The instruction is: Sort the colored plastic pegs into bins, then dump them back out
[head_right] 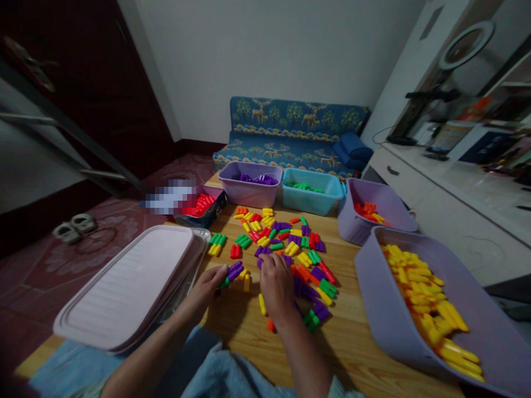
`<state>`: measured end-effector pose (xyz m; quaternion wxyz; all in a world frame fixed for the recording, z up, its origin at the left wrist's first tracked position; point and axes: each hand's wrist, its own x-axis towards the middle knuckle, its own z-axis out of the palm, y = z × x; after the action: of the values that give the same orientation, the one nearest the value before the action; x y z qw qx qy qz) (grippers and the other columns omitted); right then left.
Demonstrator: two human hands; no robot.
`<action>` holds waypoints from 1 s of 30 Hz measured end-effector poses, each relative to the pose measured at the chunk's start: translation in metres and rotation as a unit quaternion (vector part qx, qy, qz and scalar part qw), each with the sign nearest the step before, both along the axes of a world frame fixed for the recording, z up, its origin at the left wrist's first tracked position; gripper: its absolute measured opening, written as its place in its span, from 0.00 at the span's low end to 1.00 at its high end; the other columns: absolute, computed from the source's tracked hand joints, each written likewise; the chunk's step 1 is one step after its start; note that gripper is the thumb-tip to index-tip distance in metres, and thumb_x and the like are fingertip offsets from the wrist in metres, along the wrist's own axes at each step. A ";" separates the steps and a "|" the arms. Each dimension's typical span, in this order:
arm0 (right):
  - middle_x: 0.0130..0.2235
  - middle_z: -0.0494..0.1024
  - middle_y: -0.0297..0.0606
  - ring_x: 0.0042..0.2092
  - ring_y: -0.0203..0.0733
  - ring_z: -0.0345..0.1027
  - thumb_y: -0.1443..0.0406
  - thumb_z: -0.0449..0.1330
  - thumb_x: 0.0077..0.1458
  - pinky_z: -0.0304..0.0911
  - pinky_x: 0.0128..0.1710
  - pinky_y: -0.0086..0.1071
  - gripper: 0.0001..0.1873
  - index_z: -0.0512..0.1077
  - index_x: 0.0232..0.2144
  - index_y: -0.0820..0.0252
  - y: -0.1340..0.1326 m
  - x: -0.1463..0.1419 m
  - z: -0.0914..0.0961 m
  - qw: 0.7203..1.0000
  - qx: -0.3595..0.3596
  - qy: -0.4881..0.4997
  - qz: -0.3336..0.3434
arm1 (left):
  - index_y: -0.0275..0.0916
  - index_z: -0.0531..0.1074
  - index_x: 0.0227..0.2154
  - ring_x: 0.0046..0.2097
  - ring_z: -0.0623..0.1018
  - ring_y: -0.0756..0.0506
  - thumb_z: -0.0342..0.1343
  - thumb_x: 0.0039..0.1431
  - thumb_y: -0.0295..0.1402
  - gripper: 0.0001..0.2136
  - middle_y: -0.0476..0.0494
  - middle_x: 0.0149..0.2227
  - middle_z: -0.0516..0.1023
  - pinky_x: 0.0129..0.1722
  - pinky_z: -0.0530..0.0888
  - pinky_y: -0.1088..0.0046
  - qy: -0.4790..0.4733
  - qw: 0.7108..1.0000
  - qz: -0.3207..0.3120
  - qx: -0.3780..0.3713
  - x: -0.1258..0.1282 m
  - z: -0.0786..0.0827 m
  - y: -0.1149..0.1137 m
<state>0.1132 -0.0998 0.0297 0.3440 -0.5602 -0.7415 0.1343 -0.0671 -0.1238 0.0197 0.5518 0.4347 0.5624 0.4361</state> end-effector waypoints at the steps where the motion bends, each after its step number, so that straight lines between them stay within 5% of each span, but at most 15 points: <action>1: 0.44 0.75 0.45 0.48 0.47 0.66 0.68 0.48 0.60 0.59 0.51 0.40 0.15 0.73 0.43 0.59 0.001 0.001 -0.001 0.998 -0.010 0.069 -0.007 | 0.37 0.70 0.25 0.20 0.62 0.53 0.54 0.52 0.53 0.21 0.51 0.20 0.66 0.19 0.56 0.77 -0.037 0.999 0.008 -0.020 0.003 0.000 0.000; 5: 0.39 0.78 0.40 0.42 0.46 0.71 0.55 0.52 0.59 0.66 0.43 0.38 0.17 0.73 0.41 0.57 -0.001 0.001 -0.003 0.933 -0.154 0.324 -0.026 | 0.35 0.69 0.24 0.20 0.62 0.54 0.61 0.47 0.52 0.21 0.52 0.20 0.66 0.18 0.59 0.78 -0.128 0.992 -0.020 -0.010 0.016 -0.003 -0.002; 8: 0.36 0.78 0.38 0.39 0.45 0.72 0.48 0.53 0.56 0.66 0.38 0.36 0.23 0.74 0.42 0.57 -0.005 -0.004 -0.003 0.886 -0.243 0.396 -0.008 | 0.33 0.74 0.30 0.21 0.64 0.54 0.63 0.46 0.48 0.20 0.51 0.22 0.68 0.20 0.60 0.79 -0.142 0.988 -0.059 0.008 0.021 -0.007 -0.003; 15: 0.34 0.77 0.37 0.37 0.43 0.70 0.53 0.62 0.50 0.65 0.37 0.32 0.17 0.75 0.35 0.59 -0.013 -0.011 -0.004 0.921 -0.216 0.319 0.057 | 0.34 0.76 0.29 0.29 0.72 0.48 0.64 0.46 0.45 0.17 0.45 0.26 0.75 0.30 0.66 0.75 -0.066 0.994 -0.042 0.076 0.019 -0.012 0.000; 19: 0.29 0.75 0.34 0.32 0.40 0.67 0.52 0.62 0.50 0.63 0.31 0.30 0.17 0.74 0.33 0.60 -0.006 0.005 -0.003 0.911 -0.210 0.356 0.003 | 0.34 0.77 0.31 0.33 0.75 0.45 0.61 0.52 0.42 0.14 0.41 0.31 0.79 0.33 0.68 0.72 0.048 0.991 -0.058 0.107 0.009 -0.009 0.001; 25: 0.25 0.72 0.31 0.27 0.36 0.64 0.51 0.63 0.48 0.60 0.27 0.29 0.19 0.73 0.32 0.60 0.000 0.021 -0.004 0.893 -0.234 0.385 -0.006 | 0.39 0.79 0.38 0.42 0.75 0.40 0.58 0.54 0.38 0.12 0.38 0.39 0.78 0.43 0.69 0.65 0.264 0.933 -0.099 0.222 0.003 0.008 0.004; 27: 0.27 0.74 0.33 0.28 0.38 0.67 0.50 0.63 0.48 0.62 0.29 0.30 0.20 0.74 0.32 0.61 -0.001 0.019 -0.006 0.895 -0.245 0.373 0.001 | 0.40 0.78 0.42 0.47 0.73 0.38 0.59 0.54 0.37 0.14 0.37 0.44 0.77 0.49 0.68 0.62 0.259 0.929 -0.088 0.248 0.009 0.014 0.006; 30: 0.31 0.78 0.38 0.34 0.44 0.71 0.48 0.61 0.50 0.66 0.35 0.34 0.22 0.75 0.35 0.61 -0.002 0.014 -0.007 0.898 -0.248 0.363 0.023 | 0.41 0.75 0.48 0.45 0.75 0.40 0.59 0.54 0.40 0.19 0.37 0.45 0.77 0.46 0.70 0.63 0.154 0.965 -0.075 0.201 0.021 0.017 0.006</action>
<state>0.1268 -0.1020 0.0231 0.4357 -0.5230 -0.5204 0.5155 -0.0456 -0.1177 0.0372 0.3912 0.6394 0.5073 0.4252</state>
